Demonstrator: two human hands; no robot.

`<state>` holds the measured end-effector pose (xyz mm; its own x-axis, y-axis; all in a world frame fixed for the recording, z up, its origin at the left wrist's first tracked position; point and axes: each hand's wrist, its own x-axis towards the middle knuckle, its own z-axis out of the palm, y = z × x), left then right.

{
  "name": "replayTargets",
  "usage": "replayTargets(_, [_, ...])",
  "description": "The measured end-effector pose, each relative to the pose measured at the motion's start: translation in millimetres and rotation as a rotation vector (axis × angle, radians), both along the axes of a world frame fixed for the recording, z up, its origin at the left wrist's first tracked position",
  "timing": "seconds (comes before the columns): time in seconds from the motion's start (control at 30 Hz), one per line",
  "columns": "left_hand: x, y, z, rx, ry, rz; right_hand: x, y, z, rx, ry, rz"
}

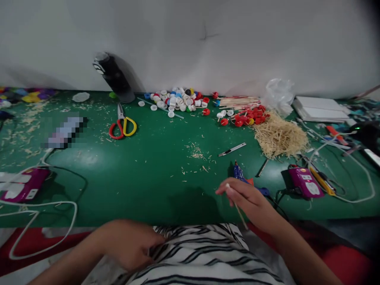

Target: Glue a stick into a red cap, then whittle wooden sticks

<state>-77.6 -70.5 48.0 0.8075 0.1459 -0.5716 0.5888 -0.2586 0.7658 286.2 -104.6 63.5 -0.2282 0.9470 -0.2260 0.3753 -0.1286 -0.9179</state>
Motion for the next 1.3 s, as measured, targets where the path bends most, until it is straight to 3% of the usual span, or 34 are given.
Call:
replayTargets(0.07, [7.7,15.4,23.3,-0.067,-0.055,0.084,-20.1,22.8,-3.5,0.194,0.022,-0.043])
replayTargets(0.13, [21.5,30.7,34.4,-0.035,-0.173,0.274,-38.6,43.6,-8.8,0.267,0.064,-0.134])
replayTargets(0.2, [43.0,44.1,29.9,0.203,-0.247,0.48,-54.2,62.0,-14.5,0.238,0.205,-0.245])
replayTargets(0.23, [55.8,49.7,22.8,0.364,-0.261,0.503,-60.3,70.3,-17.0,0.212,0.302,-0.276])
replayTargets(0.33, [92.5,64.3,-3.5,0.633,-0.4,0.405,-69.1,90.7,-21.5,0.172,0.562,-0.385])
replayTargets(0.4, [109.7,74.9,-13.8,0.761,-0.545,0.374,-65.2,99.8,-22.1,0.147,0.654,-0.434])
replayTargets(0.53, [124.3,99.6,-6.3,0.91,-0.82,0.346,-30.2,103.1,-21.6,0.131,0.505,-0.345])
replayTargets(0.63, [124.6,114.5,3.8,0.777,-0.751,0.539,12.3,84.0,-23.2,0.339,-0.021,-0.217])
replayTargets(0.7, [121.4,121.6,2.8,0.547,-0.704,0.736,36.8,56.8,-24.8,0.511,-0.435,-0.202])
replayTargets(0.73, [118.9,124.6,-0.3,0.425,-0.697,0.822,45.2,39.3,-25.4,0.542,-0.534,-0.192])
replayTargets(0.8, [112.9,129.5,-10.0,0.221,-0.688,0.95,52.5,0.4,-25.5,0.451,-0.487,-0.119])
replayTargets(0.9, [106.6,131.4,-24.2,-0.055,-0.645,1.078,46.4,-50.5,-25.8,0.138,-0.224,0.152])
replayTargets(0.93, [106.4,129.7,-26.7,-0.124,-0.634,1.091,42.5,-61.2,-26.9,0.111,-0.193,0.124])
replayTargets(1.0, [109.9,121.1,-27.2,-0.212,-0.619,1.055,34.6,-70.3,-31.0,0.147,-0.167,-0.052])
replayTargets(1.07, [118.2,105.2,-22.3,-0.245,-0.604,0.927,26.4,-64.1,-36.0,0.259,-0.166,-0.189])
replayTargets(1.2, [137.9,59.6,-4.7,-0.273,-0.677,0.606,3.2,-26.3,-42.7,0.48,-0.315,-0.018])
replayTargets(1.3, [136.7,31.2,8.5,-0.148,-0.666,0.454,-16.0,2.4,-46.2,0.72,-0.4,0.039])
